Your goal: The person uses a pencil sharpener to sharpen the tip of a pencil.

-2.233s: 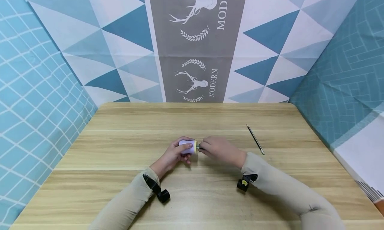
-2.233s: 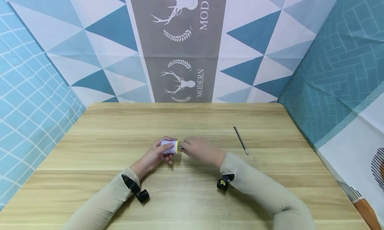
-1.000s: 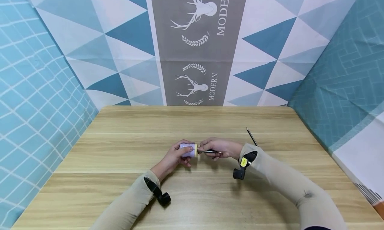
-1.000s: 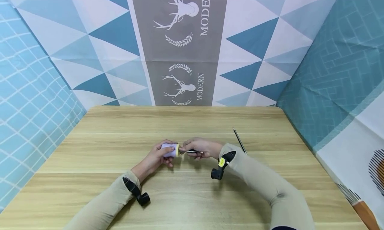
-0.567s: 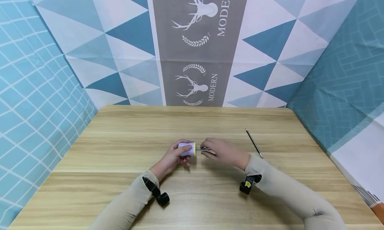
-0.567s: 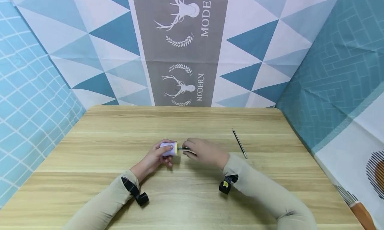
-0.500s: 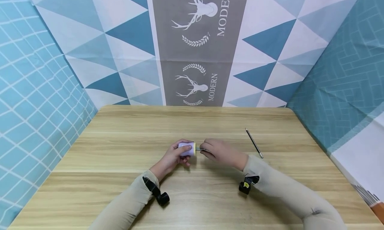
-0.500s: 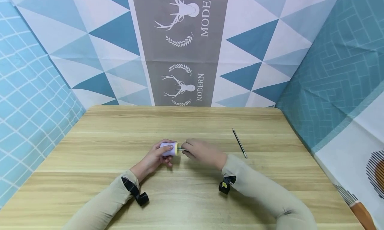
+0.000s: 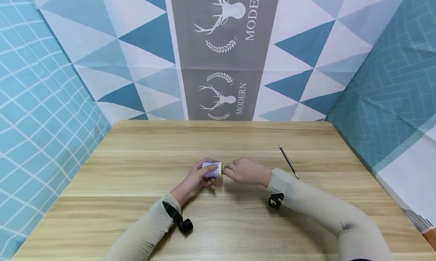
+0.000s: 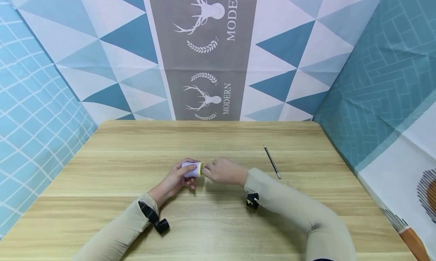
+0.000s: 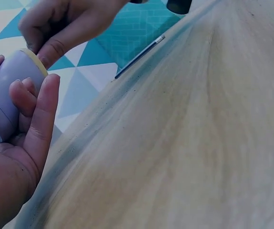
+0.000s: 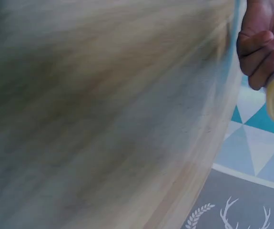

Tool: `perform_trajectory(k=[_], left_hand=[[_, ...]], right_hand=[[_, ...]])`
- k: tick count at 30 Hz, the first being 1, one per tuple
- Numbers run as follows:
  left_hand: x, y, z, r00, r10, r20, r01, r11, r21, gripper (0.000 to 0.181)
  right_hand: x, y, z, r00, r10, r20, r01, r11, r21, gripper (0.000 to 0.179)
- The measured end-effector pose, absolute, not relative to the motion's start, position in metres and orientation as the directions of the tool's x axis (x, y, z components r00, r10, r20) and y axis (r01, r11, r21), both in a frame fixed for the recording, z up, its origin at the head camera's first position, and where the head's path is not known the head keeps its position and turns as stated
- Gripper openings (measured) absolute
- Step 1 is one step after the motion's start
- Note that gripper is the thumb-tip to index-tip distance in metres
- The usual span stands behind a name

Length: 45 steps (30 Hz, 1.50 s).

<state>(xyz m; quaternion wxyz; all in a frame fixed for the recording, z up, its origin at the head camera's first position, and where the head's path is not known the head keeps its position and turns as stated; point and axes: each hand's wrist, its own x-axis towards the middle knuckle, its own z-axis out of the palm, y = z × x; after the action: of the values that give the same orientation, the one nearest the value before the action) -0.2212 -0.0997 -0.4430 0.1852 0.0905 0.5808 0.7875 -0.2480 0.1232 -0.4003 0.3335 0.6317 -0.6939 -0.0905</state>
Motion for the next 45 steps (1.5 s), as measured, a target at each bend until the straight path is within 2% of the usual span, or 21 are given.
perform_trajectory(k=[2,5,8,12,16,20,24,26,29,31,33,36,39,42,45], left_hand=[[-0.221,-0.099,-0.444,-0.914,0.398,-0.073,-0.19,-0.263,0.946,0.016],[-0.22,-0.099,-0.445,-0.913,0.401,-0.079,-0.2,-0.268,0.943,0.014],[-0.219,-0.1,-0.445,-0.91,0.406,-0.089,-0.21,-0.264,0.941,0.013],[-0.219,-0.101,-0.444,-0.905,0.414,-0.095,-0.219,-0.263,0.94,0.013],[-0.22,-0.1,-0.442,-0.906,0.412,-0.095,-0.225,-0.281,0.933,0.012],[-0.22,-0.101,-0.442,-0.91,0.406,-0.083,-0.219,-0.301,0.928,0.012],[-0.218,-0.102,-0.444,-0.91,0.413,-0.044,-0.182,-0.302,0.936,0.015],[-0.218,-0.102,-0.446,-0.907,0.42,-0.027,-0.163,-0.291,0.943,0.017],[-0.218,-0.101,-0.447,-0.903,0.429,-0.02,-0.155,-0.282,0.947,0.018],[-0.218,-0.1,-0.446,-0.903,0.429,-0.024,-0.157,-0.278,0.948,0.018],[-0.218,-0.099,-0.446,-0.904,0.428,-0.028,-0.161,-0.279,0.947,0.019],[-0.218,-0.1,-0.444,-0.905,0.423,-0.038,-0.169,-0.277,0.946,0.018],[-0.218,-0.1,-0.443,-0.905,0.422,-0.045,-0.176,-0.277,0.945,0.017],[-0.218,-0.1,-0.443,-0.907,0.419,-0.047,-0.18,-0.283,0.942,0.016],[-0.218,-0.1,-0.442,-0.909,0.415,-0.046,-0.181,-0.291,0.939,0.015]], right_hand=[[-0.248,0.121,-0.398,-0.044,-0.936,0.349,-0.898,0.19,0.396,0.006],[-0.248,0.118,-0.393,-0.173,-0.922,0.345,-0.974,0.213,0.081,0.015],[-0.249,0.116,-0.388,-0.3,-0.905,0.302,-0.941,0.229,-0.249,0.014],[-0.253,0.115,-0.38,-0.462,-0.87,0.173,-0.756,0.284,-0.589,0.017],[-0.257,0.114,-0.374,-0.58,-0.813,-0.059,-0.39,0.341,-0.855,0.024],[-0.259,0.113,-0.372,-0.602,-0.75,-0.275,-0.003,0.346,-0.938,0.026],[-0.258,0.114,-0.378,-0.539,-0.732,-0.415,0.295,0.298,-0.908,0.021],[-0.257,0.116,-0.382,-0.496,-0.738,-0.457,0.409,0.266,-0.873,0.02],[-0.254,0.118,-0.388,-0.469,-0.75,-0.467,0.465,0.24,-0.852,0.018],[-0.254,0.12,-0.39,-0.485,-0.745,-0.457,0.429,0.253,-0.867,0.016],[-0.254,0.122,-0.388,-0.525,-0.727,-0.442,0.337,0.3,-0.893,0.018],[-0.253,0.125,-0.379,-0.602,-0.699,-0.386,0.097,0.416,-0.904,0.026],[-0.247,0.127,-0.367,-0.674,-0.702,-0.231,-0.213,0.483,-0.849,0.027],[-0.238,0.128,-0.362,-0.673,-0.74,-0.008,-0.532,0.491,-0.689,0.017],[-0.228,0.126,-0.368,-0.57,-0.793,0.212,-0.794,0.467,-0.389,0.009]])
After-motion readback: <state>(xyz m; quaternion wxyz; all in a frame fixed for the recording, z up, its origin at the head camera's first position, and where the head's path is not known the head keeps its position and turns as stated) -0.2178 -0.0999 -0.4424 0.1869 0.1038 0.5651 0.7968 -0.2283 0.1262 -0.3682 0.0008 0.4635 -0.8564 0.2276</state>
